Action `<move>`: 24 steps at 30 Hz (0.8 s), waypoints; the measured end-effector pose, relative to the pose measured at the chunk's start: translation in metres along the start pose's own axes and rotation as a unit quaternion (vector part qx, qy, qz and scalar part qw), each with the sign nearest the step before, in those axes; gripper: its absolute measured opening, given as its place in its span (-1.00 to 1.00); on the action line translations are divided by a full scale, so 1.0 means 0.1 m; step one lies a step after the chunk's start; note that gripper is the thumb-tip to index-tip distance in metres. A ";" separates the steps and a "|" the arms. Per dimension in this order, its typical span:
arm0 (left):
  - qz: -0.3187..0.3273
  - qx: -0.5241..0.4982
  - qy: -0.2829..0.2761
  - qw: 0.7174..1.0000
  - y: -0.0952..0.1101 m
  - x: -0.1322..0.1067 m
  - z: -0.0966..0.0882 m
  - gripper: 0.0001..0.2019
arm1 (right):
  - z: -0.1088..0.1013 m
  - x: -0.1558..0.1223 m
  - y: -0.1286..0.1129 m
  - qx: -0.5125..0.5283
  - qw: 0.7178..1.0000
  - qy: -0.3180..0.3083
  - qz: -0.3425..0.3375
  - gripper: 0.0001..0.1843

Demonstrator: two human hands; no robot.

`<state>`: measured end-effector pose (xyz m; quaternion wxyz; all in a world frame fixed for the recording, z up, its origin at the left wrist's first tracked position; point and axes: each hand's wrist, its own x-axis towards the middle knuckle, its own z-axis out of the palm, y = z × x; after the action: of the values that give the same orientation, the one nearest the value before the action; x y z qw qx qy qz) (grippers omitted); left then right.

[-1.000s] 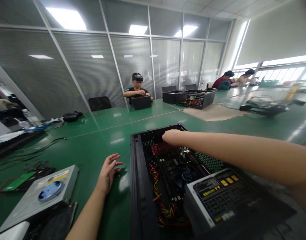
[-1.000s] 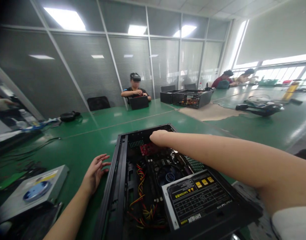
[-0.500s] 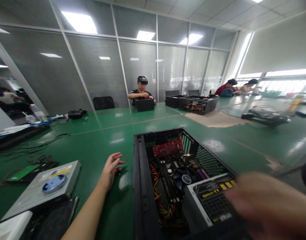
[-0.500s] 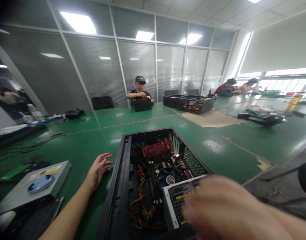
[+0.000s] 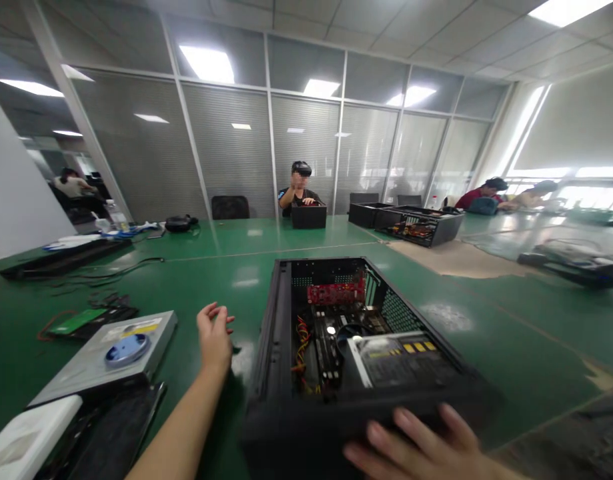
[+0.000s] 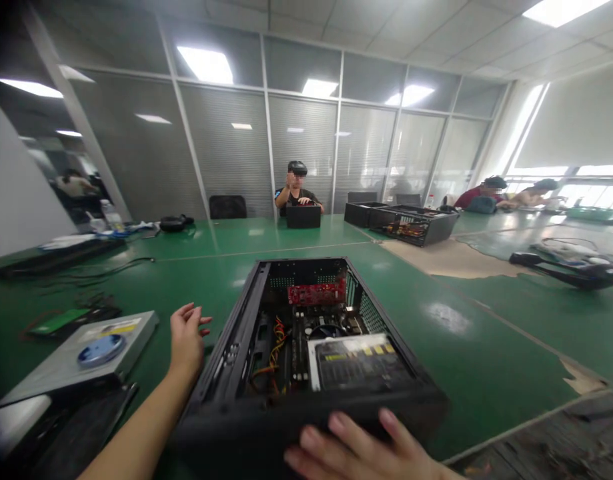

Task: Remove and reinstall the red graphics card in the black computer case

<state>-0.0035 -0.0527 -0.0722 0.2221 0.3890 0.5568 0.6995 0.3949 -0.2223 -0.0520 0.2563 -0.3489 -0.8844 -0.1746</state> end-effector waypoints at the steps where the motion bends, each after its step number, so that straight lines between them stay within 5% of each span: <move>1: 0.016 0.012 0.039 0.999 -0.01 0.03 -0.04 -0.54 | 0.19 0.26 0.12 0.001 0.999 -0.027 -0.025 -0.16; 4: 0.087 0.044 0.103 0.990 -0.04 0.13 -0.16 -0.58 | 0.77 1.40 0.48 0.033 0.993 -0.103 -0.051 -0.17; 6: 0.123 0.079 0.111 0.983 -0.04 0.16 -0.23 -0.59 | 1.10 2.25 0.63 0.073 0.985 -0.158 0.005 -0.13; 8: 0.130 0.112 0.095 0.980 -0.02 0.15 -0.27 -0.57 | 1.37 2.94 0.62 0.120 0.969 -0.206 0.070 -0.18; 10: 0.124 0.131 0.064 0.982 0.02 0.10 -0.29 -0.55 | 1.59 3.33 0.44 0.150 0.962 -0.211 0.088 -0.23; 13: 0.131 0.128 0.016 0.983 0.10 -0.01 -0.25 -0.56 | 1.88 3.32 0.05 0.177 0.964 -0.185 0.069 -0.32; 17: 0.148 0.121 -0.054 0.980 0.17 -0.15 -0.11 -0.58 | 2.09 2.78 -0.12 0.245 0.954 -0.172 0.014 -0.35; 20: 0.151 0.131 -0.109 0.974 0.16 -0.21 0.00 -0.62 | 2.01 2.43 0.07 0.293 0.944 -0.151 -0.017 -0.40; 24: 0.146 0.131 -0.132 0.972 0.11 -0.21 0.04 -0.63 | 1.62 2.10 0.38 0.270 0.953 -0.133 -0.020 -0.50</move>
<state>0.0134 -0.0691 -0.0678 0.1361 0.5805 0.5463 0.5883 0.2369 -0.0063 -0.0571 0.2174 -0.2693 -0.9312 0.1142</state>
